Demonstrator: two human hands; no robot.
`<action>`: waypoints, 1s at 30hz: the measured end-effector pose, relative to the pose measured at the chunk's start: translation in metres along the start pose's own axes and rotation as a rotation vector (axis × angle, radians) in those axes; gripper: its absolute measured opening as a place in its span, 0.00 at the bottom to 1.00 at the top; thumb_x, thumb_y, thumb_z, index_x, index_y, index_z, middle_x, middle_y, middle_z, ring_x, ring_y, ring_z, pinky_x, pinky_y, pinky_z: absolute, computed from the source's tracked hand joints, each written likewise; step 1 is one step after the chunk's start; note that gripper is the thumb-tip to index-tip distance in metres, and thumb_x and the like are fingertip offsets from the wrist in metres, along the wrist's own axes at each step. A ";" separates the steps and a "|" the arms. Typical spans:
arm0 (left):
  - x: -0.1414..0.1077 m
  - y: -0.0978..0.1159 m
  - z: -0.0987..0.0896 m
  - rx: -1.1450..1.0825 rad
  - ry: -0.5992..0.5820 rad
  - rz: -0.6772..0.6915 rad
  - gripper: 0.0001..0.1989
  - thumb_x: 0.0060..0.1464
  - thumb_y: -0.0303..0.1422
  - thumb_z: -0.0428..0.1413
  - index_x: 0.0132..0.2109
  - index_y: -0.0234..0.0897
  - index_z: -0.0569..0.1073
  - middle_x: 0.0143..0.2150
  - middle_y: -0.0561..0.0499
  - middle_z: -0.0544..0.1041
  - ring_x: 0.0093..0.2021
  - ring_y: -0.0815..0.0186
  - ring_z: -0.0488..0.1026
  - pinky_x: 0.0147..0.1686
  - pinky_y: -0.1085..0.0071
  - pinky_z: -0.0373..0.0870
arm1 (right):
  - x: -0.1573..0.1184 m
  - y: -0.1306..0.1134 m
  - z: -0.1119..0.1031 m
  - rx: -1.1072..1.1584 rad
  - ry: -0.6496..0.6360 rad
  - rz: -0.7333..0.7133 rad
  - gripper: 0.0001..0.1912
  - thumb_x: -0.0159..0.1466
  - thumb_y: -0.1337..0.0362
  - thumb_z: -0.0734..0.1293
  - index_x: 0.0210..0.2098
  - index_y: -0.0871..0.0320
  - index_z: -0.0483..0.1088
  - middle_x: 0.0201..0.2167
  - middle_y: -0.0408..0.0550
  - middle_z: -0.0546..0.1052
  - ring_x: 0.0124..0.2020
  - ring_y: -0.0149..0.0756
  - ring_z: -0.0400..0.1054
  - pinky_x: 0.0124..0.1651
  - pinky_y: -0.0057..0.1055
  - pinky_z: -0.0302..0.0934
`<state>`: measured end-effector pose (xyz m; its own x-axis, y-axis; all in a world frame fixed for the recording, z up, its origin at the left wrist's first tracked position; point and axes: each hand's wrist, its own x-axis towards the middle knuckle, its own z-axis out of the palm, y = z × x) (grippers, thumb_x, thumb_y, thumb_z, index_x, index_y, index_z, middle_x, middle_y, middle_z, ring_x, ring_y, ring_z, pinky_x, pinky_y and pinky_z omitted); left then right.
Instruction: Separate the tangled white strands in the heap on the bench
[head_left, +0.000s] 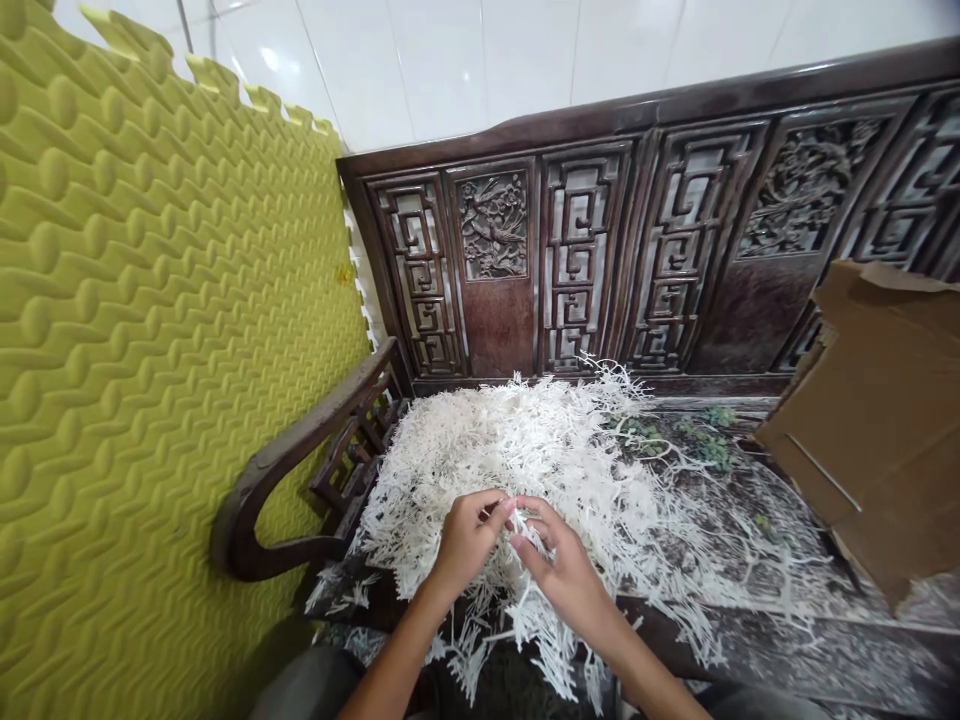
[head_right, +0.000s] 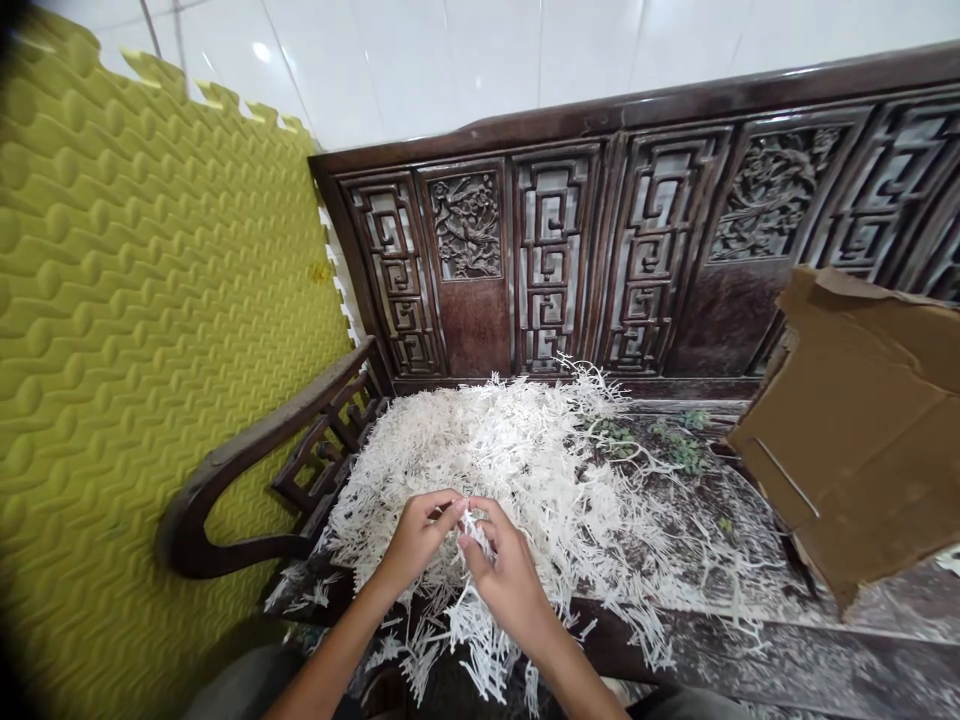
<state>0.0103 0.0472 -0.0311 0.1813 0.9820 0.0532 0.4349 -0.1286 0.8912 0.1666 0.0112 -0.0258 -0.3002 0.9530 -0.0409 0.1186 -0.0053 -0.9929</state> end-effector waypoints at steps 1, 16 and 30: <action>0.000 0.000 0.001 -0.007 0.003 -0.007 0.19 0.60 0.44 0.48 0.29 0.34 0.72 0.27 0.51 0.74 0.30 0.66 0.70 0.31 0.73 0.60 | 0.000 -0.001 0.001 0.005 0.002 0.007 0.23 0.66 0.52 0.60 0.58 0.53 0.59 0.45 0.50 0.73 0.50 0.43 0.66 0.53 0.38 0.59; 0.018 -0.025 -0.074 -0.241 0.525 -0.143 0.16 0.52 0.44 0.55 0.32 0.33 0.73 0.29 0.48 0.72 0.27 0.69 0.65 0.27 0.74 0.63 | -0.026 0.000 0.008 -0.009 -0.002 0.131 0.36 0.62 0.46 0.63 0.65 0.48 0.48 0.26 0.43 0.69 0.33 0.42 0.66 0.42 0.43 0.62; -0.006 0.015 -0.014 -0.190 -0.436 -0.055 0.21 0.58 0.47 0.50 0.27 0.33 0.68 0.24 0.53 0.67 0.26 0.70 0.64 0.28 0.75 0.60 | -0.008 -0.008 -0.004 0.058 0.075 0.037 0.42 0.62 0.47 0.63 0.67 0.52 0.38 0.22 0.39 0.68 0.28 0.40 0.66 0.50 0.48 0.59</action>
<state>0.0036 0.0414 -0.0117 0.5339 0.8314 -0.1539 0.2924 -0.0107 0.9562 0.1722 0.0045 -0.0173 -0.2245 0.9719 -0.0711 0.0726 -0.0561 -0.9958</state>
